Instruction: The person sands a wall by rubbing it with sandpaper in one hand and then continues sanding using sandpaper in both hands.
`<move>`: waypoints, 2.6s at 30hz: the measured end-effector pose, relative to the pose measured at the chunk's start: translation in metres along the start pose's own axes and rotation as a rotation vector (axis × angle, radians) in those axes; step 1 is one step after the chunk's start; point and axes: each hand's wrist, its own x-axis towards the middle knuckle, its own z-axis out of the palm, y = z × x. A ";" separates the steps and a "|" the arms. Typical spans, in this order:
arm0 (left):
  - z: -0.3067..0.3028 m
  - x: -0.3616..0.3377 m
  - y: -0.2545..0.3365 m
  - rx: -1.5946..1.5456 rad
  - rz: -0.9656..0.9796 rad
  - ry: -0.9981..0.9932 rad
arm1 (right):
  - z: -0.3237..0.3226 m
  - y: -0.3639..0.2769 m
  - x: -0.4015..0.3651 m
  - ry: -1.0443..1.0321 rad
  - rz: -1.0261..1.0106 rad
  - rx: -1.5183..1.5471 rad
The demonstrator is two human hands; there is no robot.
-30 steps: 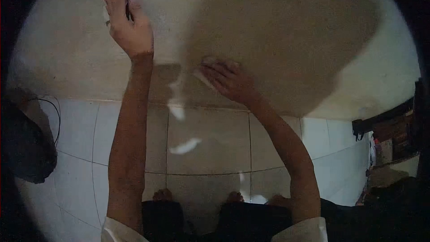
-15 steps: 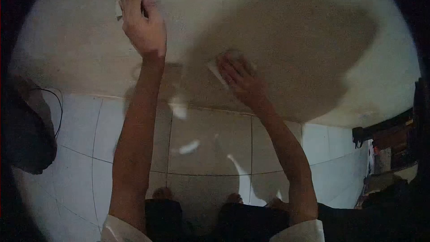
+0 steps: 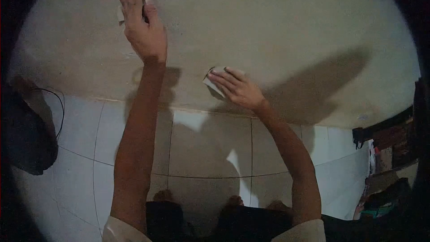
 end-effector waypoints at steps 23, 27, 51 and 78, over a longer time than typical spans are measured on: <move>-0.005 0.004 -0.003 0.032 0.037 -0.004 | -0.022 0.015 0.007 0.257 0.236 -0.021; -0.003 0.003 -0.001 0.012 0.030 -0.008 | -0.017 0.004 0.009 0.235 0.274 0.027; 0.000 -0.004 0.003 -0.039 0.032 0.017 | 0.010 -0.025 0.018 0.132 0.223 0.045; -0.004 0.003 -0.002 0.003 0.090 0.002 | 0.006 -0.006 0.000 0.307 0.432 -0.002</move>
